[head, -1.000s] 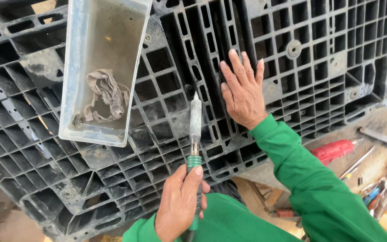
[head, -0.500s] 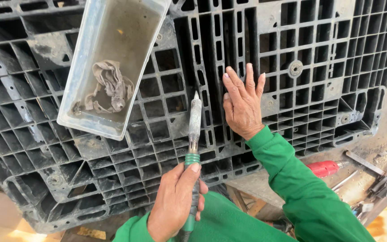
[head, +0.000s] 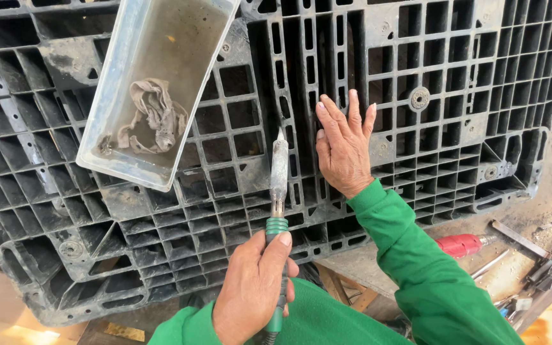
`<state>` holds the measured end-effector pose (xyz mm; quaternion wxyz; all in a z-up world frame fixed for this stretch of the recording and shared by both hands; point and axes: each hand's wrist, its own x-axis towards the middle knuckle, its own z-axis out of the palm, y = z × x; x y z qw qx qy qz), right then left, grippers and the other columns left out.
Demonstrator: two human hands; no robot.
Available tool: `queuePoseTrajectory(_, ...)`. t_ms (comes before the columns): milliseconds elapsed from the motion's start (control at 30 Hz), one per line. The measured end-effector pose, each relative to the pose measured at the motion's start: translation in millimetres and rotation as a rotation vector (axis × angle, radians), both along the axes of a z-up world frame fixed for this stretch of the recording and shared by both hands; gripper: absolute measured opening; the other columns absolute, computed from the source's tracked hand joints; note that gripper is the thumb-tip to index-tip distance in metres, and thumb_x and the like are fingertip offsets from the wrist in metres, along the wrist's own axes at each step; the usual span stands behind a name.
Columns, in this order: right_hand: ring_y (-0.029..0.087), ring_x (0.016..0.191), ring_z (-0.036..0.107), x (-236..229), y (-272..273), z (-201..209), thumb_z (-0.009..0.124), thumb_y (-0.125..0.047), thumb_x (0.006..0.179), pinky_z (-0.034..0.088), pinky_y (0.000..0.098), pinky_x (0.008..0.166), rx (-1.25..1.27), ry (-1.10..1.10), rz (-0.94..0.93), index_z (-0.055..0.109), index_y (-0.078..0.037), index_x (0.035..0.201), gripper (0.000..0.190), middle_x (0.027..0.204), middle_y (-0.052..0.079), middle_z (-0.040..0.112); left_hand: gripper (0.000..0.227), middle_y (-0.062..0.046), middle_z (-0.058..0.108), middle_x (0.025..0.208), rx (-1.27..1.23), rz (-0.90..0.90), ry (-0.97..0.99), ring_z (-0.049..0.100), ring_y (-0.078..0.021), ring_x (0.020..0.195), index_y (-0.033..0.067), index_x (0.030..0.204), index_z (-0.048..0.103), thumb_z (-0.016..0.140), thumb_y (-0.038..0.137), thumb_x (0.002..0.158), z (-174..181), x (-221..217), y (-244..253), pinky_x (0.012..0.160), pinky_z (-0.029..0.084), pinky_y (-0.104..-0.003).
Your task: The person uses a specialized heating tool to melt and smooth out debris or plastic residue from the crevices of a large black plastic pallet, occasionally dipping the tool into a container of water.
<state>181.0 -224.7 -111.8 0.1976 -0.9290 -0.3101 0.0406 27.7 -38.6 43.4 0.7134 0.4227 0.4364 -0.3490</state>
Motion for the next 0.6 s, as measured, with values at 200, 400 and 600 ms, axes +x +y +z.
queuePoseTrajectory(200,0.042,0.159,0.016,0,-1,0,0.05,-0.007,0.105,-0.004,0.0662,0.126,-0.004,0.009,-0.002,0.05,-0.005,0.153,0.048,0.162,0.009,0.046,0.038,-0.012,0.066,0.071,0.024,-0.008,-0.082,0.061,-0.0163,0.046,-0.0019,0.09,0.058,0.053,0.035,0.097,0,-2,-5,0.036,0.048,-0.034)
queuePoseTrajectory(400,0.041,0.159,0.017,0,-1,-1,0.051,-0.008,0.105,-0.004,0.0662,0.126,-0.01,0.007,-0.003,0.05,-0.005,0.153,0.048,0.162,0.009,0.047,0.038,-0.011,0.066,0.069,0.075,-0.051,-0.093,0.062,-0.0157,0.046,-0.0005,0.089,0.06,0.053,0.036,0.097,-5,-2,-4,0.037,0.048,-0.033)
queuePoseTrajectory(600,0.042,0.159,0.017,0,-1,2,0.052,-0.008,0.104,-0.004,0.0664,0.126,-0.006,0.021,0.0,0.049,-0.005,0.153,0.049,0.162,0.009,0.047,0.042,-0.011,0.063,0.067,0.016,-0.05,-0.068,0.06,-0.0161,0.045,-0.001,0.089,0.059,0.051,0.039,0.099,-7,3,5,0.038,0.05,-0.033)
